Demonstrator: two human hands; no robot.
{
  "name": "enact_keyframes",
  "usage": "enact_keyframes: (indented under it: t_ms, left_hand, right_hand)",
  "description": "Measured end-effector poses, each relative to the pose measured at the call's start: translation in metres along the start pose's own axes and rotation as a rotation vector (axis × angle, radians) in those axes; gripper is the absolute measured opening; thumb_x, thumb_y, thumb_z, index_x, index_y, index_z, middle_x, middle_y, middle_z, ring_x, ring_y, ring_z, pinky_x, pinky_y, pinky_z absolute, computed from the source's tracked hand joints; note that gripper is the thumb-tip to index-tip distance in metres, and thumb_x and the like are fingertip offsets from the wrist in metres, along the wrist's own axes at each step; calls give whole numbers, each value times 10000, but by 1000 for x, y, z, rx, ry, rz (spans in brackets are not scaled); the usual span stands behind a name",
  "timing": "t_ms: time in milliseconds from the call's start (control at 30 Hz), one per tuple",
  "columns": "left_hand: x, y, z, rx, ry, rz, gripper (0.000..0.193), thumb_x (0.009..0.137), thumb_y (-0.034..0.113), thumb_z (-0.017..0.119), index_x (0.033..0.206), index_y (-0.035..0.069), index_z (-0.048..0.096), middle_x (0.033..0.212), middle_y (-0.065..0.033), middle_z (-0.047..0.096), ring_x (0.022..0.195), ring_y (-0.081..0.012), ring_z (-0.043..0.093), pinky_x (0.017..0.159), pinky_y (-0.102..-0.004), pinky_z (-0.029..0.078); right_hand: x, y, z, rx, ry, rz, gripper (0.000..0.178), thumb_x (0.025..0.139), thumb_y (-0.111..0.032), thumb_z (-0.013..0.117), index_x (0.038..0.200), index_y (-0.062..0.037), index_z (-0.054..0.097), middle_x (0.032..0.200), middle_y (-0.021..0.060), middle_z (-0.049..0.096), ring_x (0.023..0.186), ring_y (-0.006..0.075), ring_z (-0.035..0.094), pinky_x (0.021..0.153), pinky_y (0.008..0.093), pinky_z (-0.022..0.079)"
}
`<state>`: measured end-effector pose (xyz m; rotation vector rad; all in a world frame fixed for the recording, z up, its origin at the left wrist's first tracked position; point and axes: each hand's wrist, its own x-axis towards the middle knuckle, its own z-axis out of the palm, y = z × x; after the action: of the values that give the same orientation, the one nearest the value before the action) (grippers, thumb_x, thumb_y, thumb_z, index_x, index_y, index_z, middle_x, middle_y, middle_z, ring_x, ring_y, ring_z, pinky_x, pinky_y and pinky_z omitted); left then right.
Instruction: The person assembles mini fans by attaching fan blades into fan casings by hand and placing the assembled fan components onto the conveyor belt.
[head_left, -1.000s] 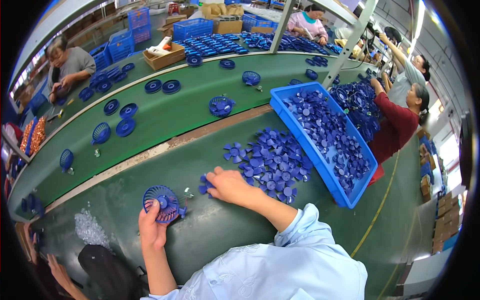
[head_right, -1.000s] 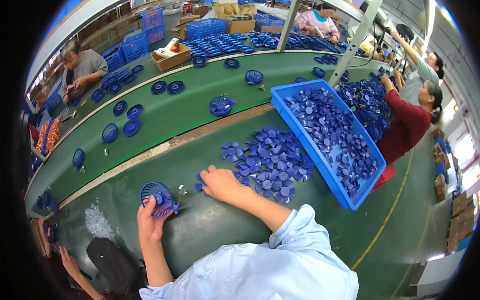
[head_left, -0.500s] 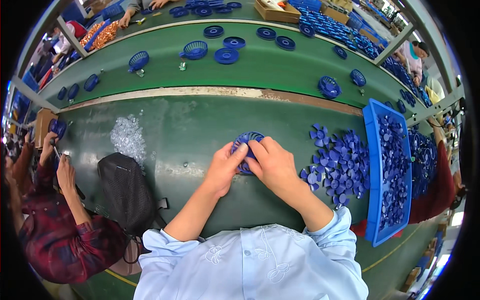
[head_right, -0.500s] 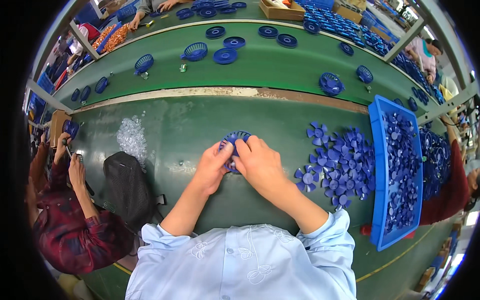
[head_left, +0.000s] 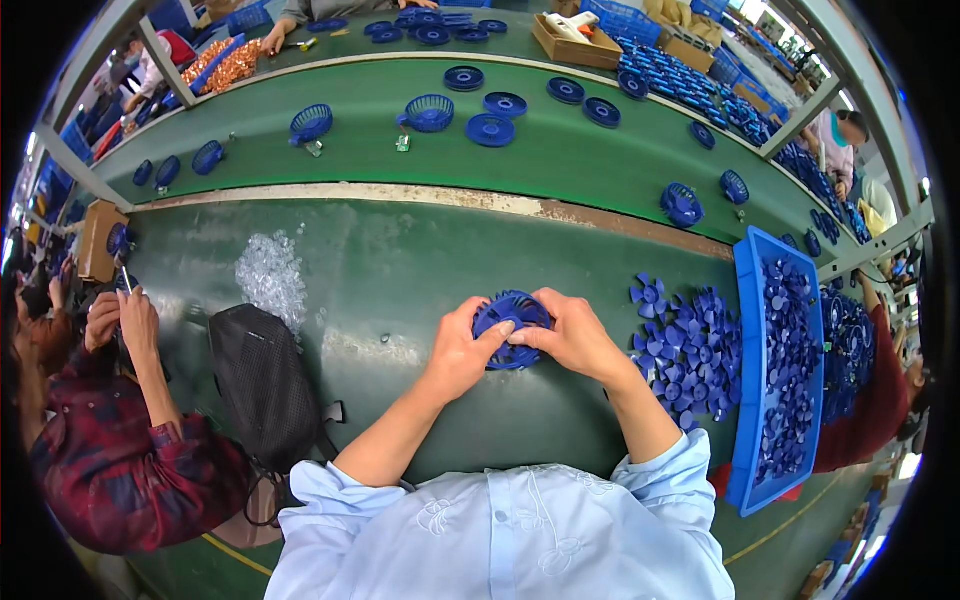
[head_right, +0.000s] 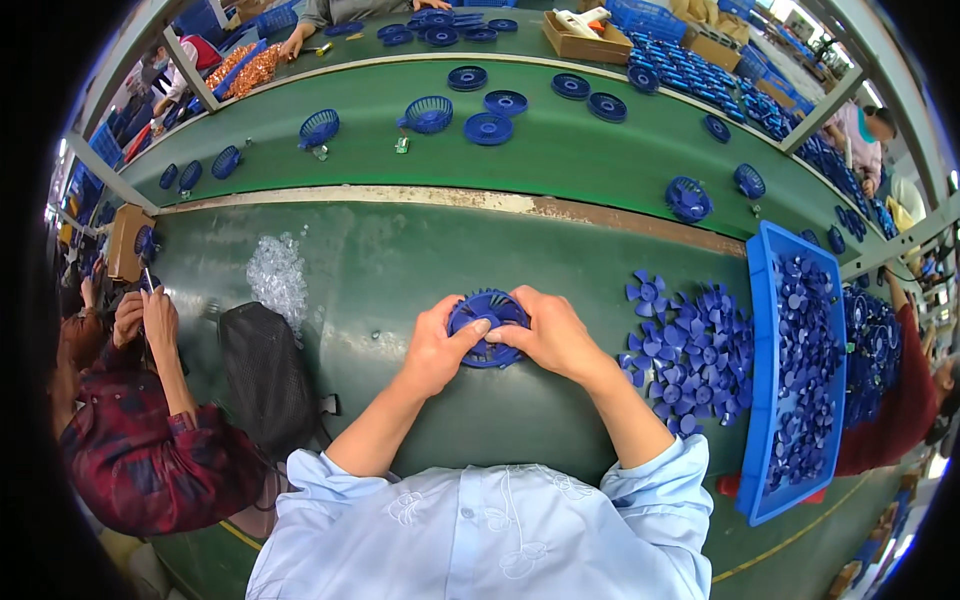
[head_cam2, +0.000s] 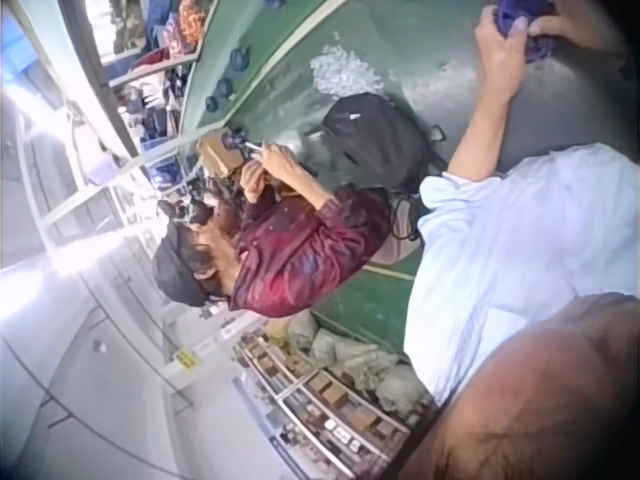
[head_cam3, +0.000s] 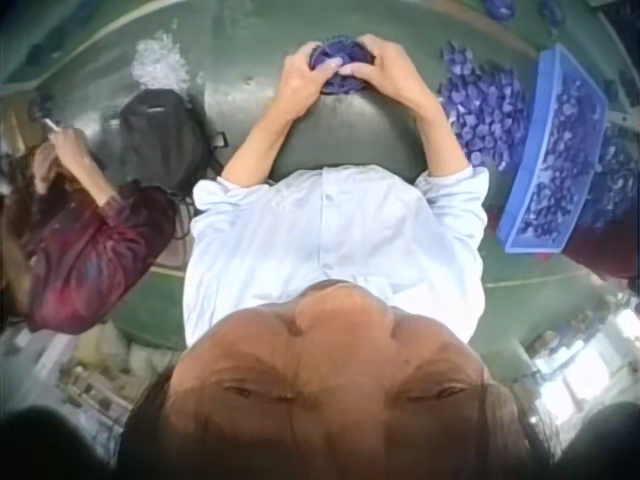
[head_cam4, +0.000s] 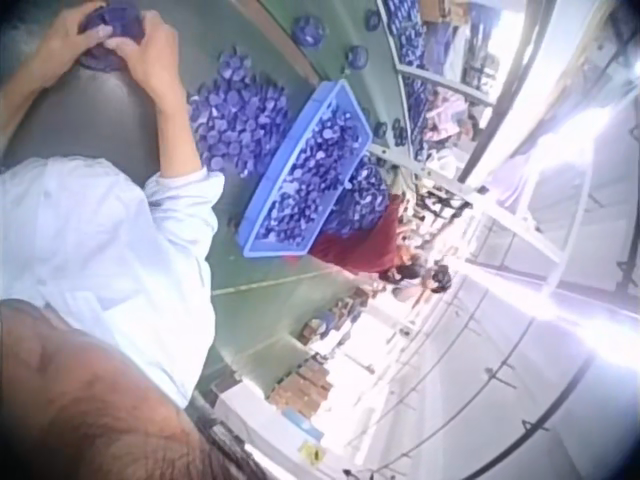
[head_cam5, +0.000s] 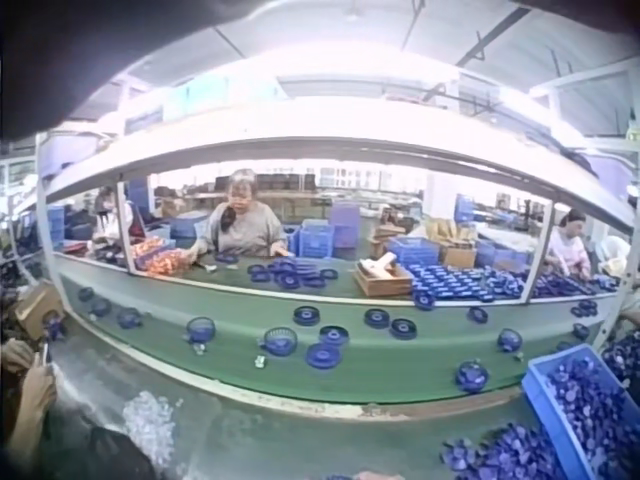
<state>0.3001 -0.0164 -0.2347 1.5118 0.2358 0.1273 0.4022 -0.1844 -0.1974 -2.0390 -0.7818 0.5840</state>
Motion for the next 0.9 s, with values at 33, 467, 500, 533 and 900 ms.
enact_keyframes:
  t_ms: [33,467,500,533,900]
  left_hand:
    - [1,0,1,4,-9,-2,240,910,129,673,1086,-28,631,943,-45,670,837,-93,603,771,-265,507]
    - [10,-6,-1,-283,142,-95,410,988,185,576,1318,-38,480,1116,-143,645,950,-205,643,833,-332,545]
    - [8,-10,-6,-317,114,-142,387,989,184,573,1299,-35,499,1103,-141,652,933,-204,648,821,-328,547]
    - [5,-11,-9,-353,82,-190,365,990,183,569,1281,-32,518,1090,-139,659,916,-203,654,809,-324,549]
    - [17,-4,-13,-498,82,-376,379,1039,311,471,1146,-18,625,998,-129,689,841,-193,671,763,-322,553]
  right_hand:
    - [0,-2,-1,-10,11,7,354,777,-192,816,985,32,637,768,103,650,722,141,591,677,312,497]
    - [85,100,-105,644,570,298,242,916,-167,665,1061,25,632,932,86,675,765,175,664,653,288,589]
    - [91,93,-94,638,531,318,231,910,-148,662,1070,16,629,938,84,674,771,174,664,653,290,586]
    - [97,84,-83,631,496,340,224,903,-130,659,1078,7,627,943,81,674,776,172,663,652,291,582]
    - [276,25,-12,-562,394,-394,494,802,-61,603,1289,-19,533,1368,225,510,1184,393,556,981,457,482]
